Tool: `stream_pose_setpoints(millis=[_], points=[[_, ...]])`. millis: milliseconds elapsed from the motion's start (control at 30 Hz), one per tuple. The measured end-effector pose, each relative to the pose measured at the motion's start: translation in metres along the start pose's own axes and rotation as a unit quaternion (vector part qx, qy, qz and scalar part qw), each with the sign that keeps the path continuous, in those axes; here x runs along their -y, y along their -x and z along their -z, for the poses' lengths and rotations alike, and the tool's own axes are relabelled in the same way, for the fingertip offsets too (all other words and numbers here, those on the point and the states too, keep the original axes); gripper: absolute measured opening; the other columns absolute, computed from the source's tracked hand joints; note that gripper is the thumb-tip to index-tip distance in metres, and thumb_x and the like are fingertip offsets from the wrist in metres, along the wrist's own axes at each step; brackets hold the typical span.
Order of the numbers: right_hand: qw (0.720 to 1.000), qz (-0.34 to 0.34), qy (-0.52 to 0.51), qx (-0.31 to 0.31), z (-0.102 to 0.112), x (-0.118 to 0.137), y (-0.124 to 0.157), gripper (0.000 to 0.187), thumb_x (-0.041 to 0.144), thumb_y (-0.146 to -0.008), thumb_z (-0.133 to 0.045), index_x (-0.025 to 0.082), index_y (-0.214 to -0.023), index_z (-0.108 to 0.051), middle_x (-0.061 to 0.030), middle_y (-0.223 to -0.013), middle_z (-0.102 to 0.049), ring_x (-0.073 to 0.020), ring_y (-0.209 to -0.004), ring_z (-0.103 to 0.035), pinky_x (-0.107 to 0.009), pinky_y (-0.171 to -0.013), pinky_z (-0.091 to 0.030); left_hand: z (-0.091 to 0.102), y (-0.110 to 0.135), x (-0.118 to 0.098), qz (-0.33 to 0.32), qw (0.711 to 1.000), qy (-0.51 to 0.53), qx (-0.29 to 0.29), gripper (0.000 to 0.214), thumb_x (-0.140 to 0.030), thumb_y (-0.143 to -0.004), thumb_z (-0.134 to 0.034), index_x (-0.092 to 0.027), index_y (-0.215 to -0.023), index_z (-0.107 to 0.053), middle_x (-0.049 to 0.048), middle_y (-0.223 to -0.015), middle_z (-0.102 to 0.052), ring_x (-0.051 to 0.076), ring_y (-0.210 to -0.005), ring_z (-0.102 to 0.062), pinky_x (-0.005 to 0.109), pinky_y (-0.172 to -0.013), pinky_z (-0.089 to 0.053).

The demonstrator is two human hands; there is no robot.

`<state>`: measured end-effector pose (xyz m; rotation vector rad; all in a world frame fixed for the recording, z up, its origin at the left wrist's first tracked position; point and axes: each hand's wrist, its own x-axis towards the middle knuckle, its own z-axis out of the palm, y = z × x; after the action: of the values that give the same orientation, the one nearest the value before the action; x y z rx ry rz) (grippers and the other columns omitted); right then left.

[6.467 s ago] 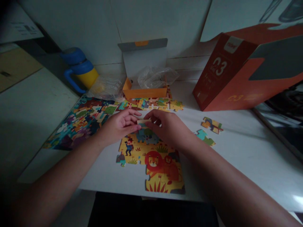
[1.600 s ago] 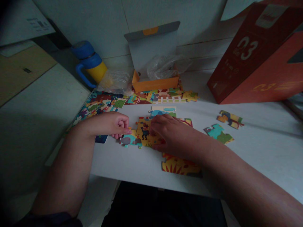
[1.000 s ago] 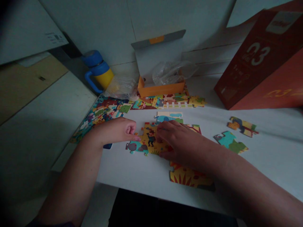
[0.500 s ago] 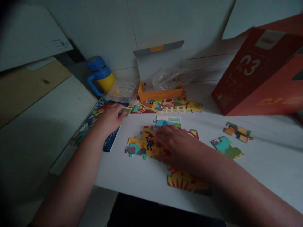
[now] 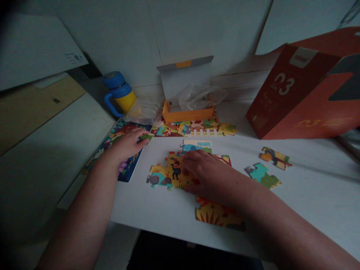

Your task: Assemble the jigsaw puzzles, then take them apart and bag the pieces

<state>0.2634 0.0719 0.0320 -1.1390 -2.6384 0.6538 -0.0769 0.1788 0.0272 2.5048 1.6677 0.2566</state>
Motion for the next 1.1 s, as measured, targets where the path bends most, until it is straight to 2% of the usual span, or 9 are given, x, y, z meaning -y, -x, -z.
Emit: stream_pose_setpoints(millis=[167,333,467,567,667,800,867,933,1100], points=[[1.000,-0.009,0.002,0.008,-0.001,0.000,0.000,0.034,0.032,-0.087,-0.083,0.022,-0.117,-0.073,-0.0125,-0.145,-0.065,-0.0338,-0.132,-0.060,-0.052,-0.113,-0.051,0.001,0.001,0.001,0.000,1.000,0.027,0.005,0.049,-0.042,-0.090,-0.080,-0.016,-0.130,-0.071,0.0148,-0.136,-0.067,0.034,-0.132,-0.063,0.044,-0.115,-0.049],[0.999,-0.026,0.000,0.030,-0.001,0.000,0.000,0.033,0.038,-0.089,-0.081,0.023,-0.118,-0.074,-0.0108,-0.150,-0.062,-0.0361,-0.141,-0.054,-0.057,-0.117,-0.048,0.000,0.001,0.003,0.026,0.998,0.055,-0.002,0.051,-0.042,-0.084,-0.085,-0.021,-0.128,-0.072,0.0129,-0.130,-0.066,0.034,-0.124,-0.065,0.046,-0.110,-0.051],[1.000,-0.022,-0.007,0.014,-0.001,0.000,-0.001,0.032,0.034,-0.087,-0.082,0.023,-0.115,-0.074,-0.0118,-0.147,-0.064,-0.0349,-0.138,-0.057,-0.054,-0.116,-0.049,-0.002,0.001,0.005,0.045,0.993,0.105,-0.020,0.057,-0.038,-0.080,-0.088,-0.025,-0.132,-0.068,0.0099,-0.124,-0.067,0.030,-0.110,-0.069,0.044,-0.099,-0.055],[1.000,-0.020,-0.011,0.009,-0.002,0.000,-0.001,0.031,0.031,-0.085,-0.083,0.022,-0.114,-0.075,-0.0122,-0.145,-0.065,-0.0342,-0.135,-0.059,-0.053,-0.115,-0.050,-0.002,0.000,0.006,0.053,0.988,0.142,-0.037,0.053,-0.032,-0.077,-0.088,-0.024,-0.126,-0.070,0.0082,-0.120,-0.069,0.028,-0.107,-0.069,0.041,-0.095,-0.056],[1.000,-0.015,-0.011,0.006,-0.002,-0.001,0.000,0.031,0.032,-0.086,-0.083,0.022,-0.115,-0.075,-0.0118,-0.145,-0.065,-0.0339,-0.135,-0.059,-0.053,-0.114,-0.050,-0.002,-0.002,0.005,0.063,0.974,0.211,-0.045,0.043,-0.029,-0.080,-0.083,-0.023,-0.121,-0.072,0.0056,-0.108,-0.072,0.024,-0.098,-0.069,0.037,-0.085,-0.056],[1.000,-0.008,-0.011,0.010,-0.001,0.000,-0.001,0.033,0.039,-0.089,-0.082,0.022,-0.116,-0.074,-0.0126,-0.145,-0.066,-0.0354,-0.136,-0.059,-0.053,-0.115,-0.049,-0.002,-0.006,-0.004,0.062,0.930,0.359,-0.056,0.037,-0.034,-0.080,-0.082,-0.020,-0.113,-0.074,0.0017,-0.091,-0.068,0.019,-0.084,-0.066,0.031,-0.075,-0.054],[0.999,-0.033,-0.019,-0.012,0.000,0.001,-0.003,0.035,0.041,-0.091,-0.080,0.022,-0.119,-0.073,-0.0142,-0.141,-0.069,-0.0352,-0.130,-0.064,-0.052,-0.111,-0.052,-0.003,-0.007,-0.013,0.055,0.903,0.422,-0.067,0.035,-0.037,-0.079,-0.084,-0.019,-0.107,-0.073,0.0022,-0.092,-0.069,0.018,-0.086,-0.066,0.030,-0.079,-0.055],[0.994,-0.075,-0.041,-0.066,0.001,0.001,-0.005,0.034,0.043,-0.097,-0.074,0.022,-0.124,-0.070,-0.0142,-0.134,-0.072,-0.0322,-0.118,-0.070,-0.047,-0.103,-0.057,-0.006,-0.008,-0.025,0.052,0.881,0.465,-0.072,0.035,-0.038,-0.078,-0.086,-0.019,-0.102,-0.071,0.0036,-0.095,-0.071,0.019,-0.090,-0.068,0.032,-0.083,-0.056],[0.963,-0.125,-0.136,-0.196,0.007,-0.007,-0.008,0.032,0.044,-0.106,-0.061,0.023,-0.129,-0.064,-0.0102,-0.115,-0.078,-0.0239,-0.098,-0.074,-0.038,-0.084,-0.060,-0.020,-0.006,-0.059,0.048,0.851,0.522,-0.039,0.026,-0.036,-0.081,-0.084,-0.020,-0.094,-0.068,0.0017,-0.090,-0.071,0.018,-0.087,-0.068,0.033,-0.084,-0.057]])
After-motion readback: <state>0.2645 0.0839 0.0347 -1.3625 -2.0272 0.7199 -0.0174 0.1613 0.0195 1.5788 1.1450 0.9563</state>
